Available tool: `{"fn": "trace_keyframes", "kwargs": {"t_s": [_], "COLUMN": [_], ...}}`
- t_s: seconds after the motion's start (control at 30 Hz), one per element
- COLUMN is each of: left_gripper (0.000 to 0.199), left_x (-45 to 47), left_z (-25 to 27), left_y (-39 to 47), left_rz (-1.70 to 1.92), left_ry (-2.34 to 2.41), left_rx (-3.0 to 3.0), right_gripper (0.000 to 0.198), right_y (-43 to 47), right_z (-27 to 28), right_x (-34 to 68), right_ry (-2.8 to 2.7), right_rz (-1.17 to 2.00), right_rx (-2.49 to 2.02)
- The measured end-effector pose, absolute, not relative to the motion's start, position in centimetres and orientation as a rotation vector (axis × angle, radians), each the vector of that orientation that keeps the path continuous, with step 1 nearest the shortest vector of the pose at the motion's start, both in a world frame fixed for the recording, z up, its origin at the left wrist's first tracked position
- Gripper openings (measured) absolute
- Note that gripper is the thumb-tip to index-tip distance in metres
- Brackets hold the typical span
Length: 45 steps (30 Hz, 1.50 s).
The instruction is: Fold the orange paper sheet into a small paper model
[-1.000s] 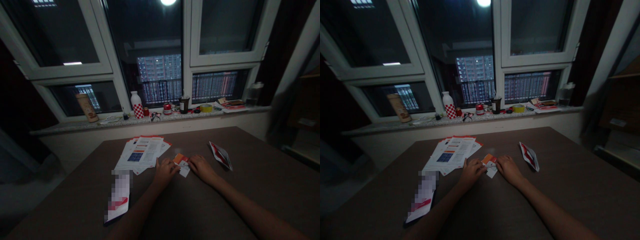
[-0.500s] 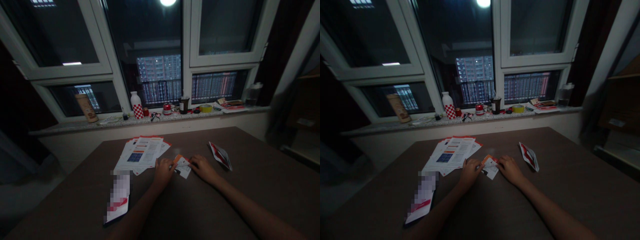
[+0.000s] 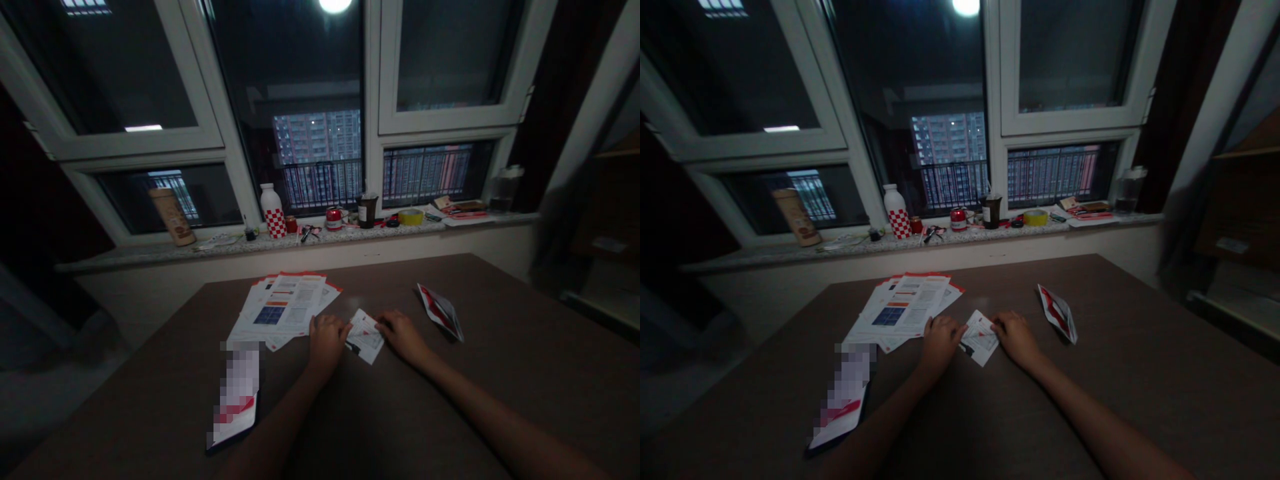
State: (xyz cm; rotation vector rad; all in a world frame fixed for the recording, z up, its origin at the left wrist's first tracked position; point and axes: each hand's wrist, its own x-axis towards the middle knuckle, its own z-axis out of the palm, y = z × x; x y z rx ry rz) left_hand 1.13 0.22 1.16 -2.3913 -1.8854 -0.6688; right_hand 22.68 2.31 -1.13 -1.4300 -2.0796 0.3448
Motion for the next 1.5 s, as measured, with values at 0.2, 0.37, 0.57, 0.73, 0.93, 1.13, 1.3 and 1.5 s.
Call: {"fn": "trace_keyframes", "kwargs": {"t_s": [0.2,0.37,0.57,0.73,0.93,1.13,1.3,1.5], "left_gripper": [0.030,0.022,0.024,0.032,0.029,0.028,0.026,0.023], "left_x": [1.2,1.3,1.1,1.0,1.3,1.5,1.6,1.6], "left_z": [0.8,0.6,0.4,0.6,0.9,1.2,1.3,1.3], "left_y": [0.2,0.5,0.8,0.5,0.4,0.2,0.1,0.1], "left_rz": [-0.643,-0.653,-0.567,-0.557,-0.522,-0.501,-0.487,-0.482], "left_ry": [-1.857,-1.810,-1.805,-1.716,-1.730,-1.750,-1.750,-1.767], "left_rx": [-2.359,-2.379,-2.421,-2.434,-2.428,-2.429,-2.431,-2.415], "right_gripper": [0.017,0.023,0.028,0.027,0.025,0.025,0.024,0.025], "right_y": [1.4,0.8,0.7,0.5,0.3,0.4,0.6,0.6], "right_z": [-0.6,-0.2,-0.3,-0.1,-0.2,-0.3,-0.2,-0.1], "right_x": [22.1,22.0,22.2,22.1,22.0,22.1,22.0,22.1], "right_ry": [-2.138,-2.227,-2.250,-2.263,-2.259,-2.269,-2.281,-2.294], "right_rz": [0.198,0.072,0.042,-0.013,-0.079,-0.053,-0.032,-0.021], "right_rx": [-1.413,-1.424,-1.417,-1.419,-1.422,-1.411,-1.411,-1.441]}}
